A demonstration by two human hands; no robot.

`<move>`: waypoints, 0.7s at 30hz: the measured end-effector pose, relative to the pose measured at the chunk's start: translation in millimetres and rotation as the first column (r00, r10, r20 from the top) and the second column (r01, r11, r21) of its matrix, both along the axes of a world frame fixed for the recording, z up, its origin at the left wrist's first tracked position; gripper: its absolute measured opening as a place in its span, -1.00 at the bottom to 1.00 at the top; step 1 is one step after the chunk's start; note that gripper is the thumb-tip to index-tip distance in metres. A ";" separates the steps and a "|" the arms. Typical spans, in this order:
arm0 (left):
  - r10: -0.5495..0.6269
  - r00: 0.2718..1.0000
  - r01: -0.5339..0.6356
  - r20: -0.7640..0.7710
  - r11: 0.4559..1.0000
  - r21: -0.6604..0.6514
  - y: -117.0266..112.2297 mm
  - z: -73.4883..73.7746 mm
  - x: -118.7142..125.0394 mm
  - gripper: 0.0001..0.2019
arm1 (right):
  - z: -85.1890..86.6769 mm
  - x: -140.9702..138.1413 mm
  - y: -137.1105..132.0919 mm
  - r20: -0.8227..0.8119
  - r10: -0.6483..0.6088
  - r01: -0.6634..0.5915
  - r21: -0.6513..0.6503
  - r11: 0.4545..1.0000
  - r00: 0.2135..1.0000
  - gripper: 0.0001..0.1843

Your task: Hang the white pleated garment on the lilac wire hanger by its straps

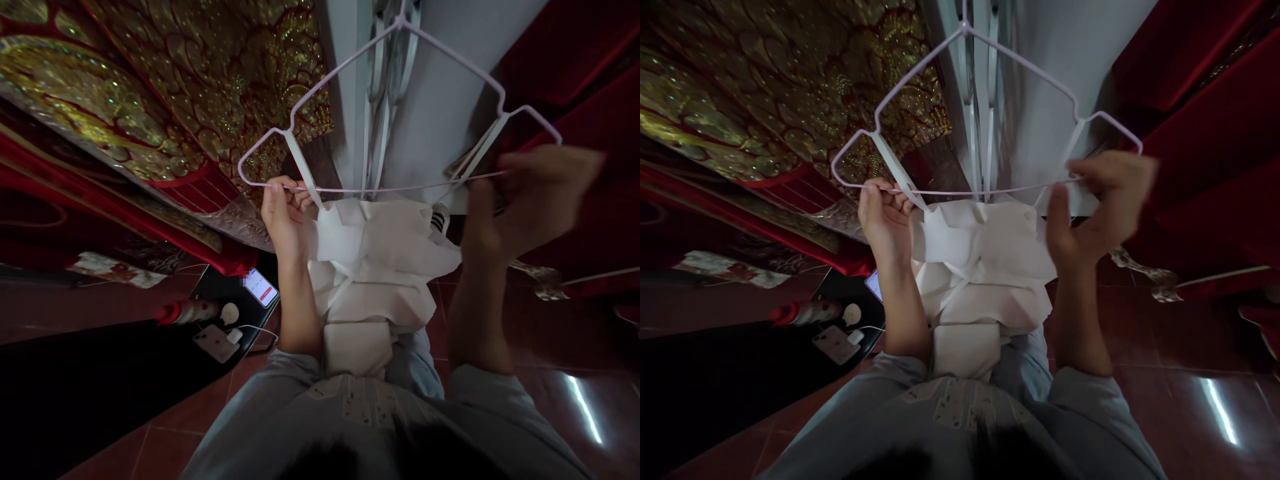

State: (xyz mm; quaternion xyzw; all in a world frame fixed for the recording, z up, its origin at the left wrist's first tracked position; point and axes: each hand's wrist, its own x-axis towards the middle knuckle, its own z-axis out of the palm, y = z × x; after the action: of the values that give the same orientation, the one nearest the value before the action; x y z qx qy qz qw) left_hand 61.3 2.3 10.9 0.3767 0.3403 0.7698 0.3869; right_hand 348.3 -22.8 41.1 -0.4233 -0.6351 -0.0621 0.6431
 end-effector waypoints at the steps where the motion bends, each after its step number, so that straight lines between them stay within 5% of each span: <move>1: 0.010 1.000 -0.010 -0.014 1.000 -0.006 -0.6 0.3 0.2 -0.49 | -7.3 -12.2 -5.7 0.034 0.059 -0.057 -0.044 0.997 0.998 -0.70; 5: 0.032 0.998 -0.033 -0.051 0.999 -0.004 -8.0 -0.2 0.5 -0.52 | -31.2 -46.5 -12.9 0.117 0.324 -0.241 -0.446 0.862 0.939 -0.45; 11: -0.240 0.919 0.198 -0.312 0.967 -0.161 -38.7 17.4 -3.6 -0.62 | -46.0 -48.4 -1.4 0.092 0.256 -0.204 -0.380 0.902 0.962 -0.55; 14: -0.311 0.921 0.300 -0.237 0.950 -0.081 -48.3 39.7 -15.4 -0.64 | -47.6 -45.4 1.4 0.101 0.263 -0.205 -0.389 0.898 0.960 -0.54; 17: -0.227 0.971 0.231 -0.070 0.972 0.053 -43.6 49.3 -41.2 -0.61 | -48.5 -40.6 1.7 0.095 0.281 -0.226 -0.380 0.897 0.955 -0.53; 21: 0.062 0.997 -0.062 -0.052 0.998 0.012 -30.3 30.0 -69.6 -0.66 | -47.6 -37.3 0.6 0.109 0.278 -0.223 -0.361 0.905 0.954 -0.52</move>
State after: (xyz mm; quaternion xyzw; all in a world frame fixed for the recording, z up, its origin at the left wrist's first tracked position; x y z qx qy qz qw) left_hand -8.2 -28.0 40.9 0.3881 0.3577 0.7731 0.3517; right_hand 311.0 -22.2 -6.5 -0.4378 -0.7343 0.1000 0.5091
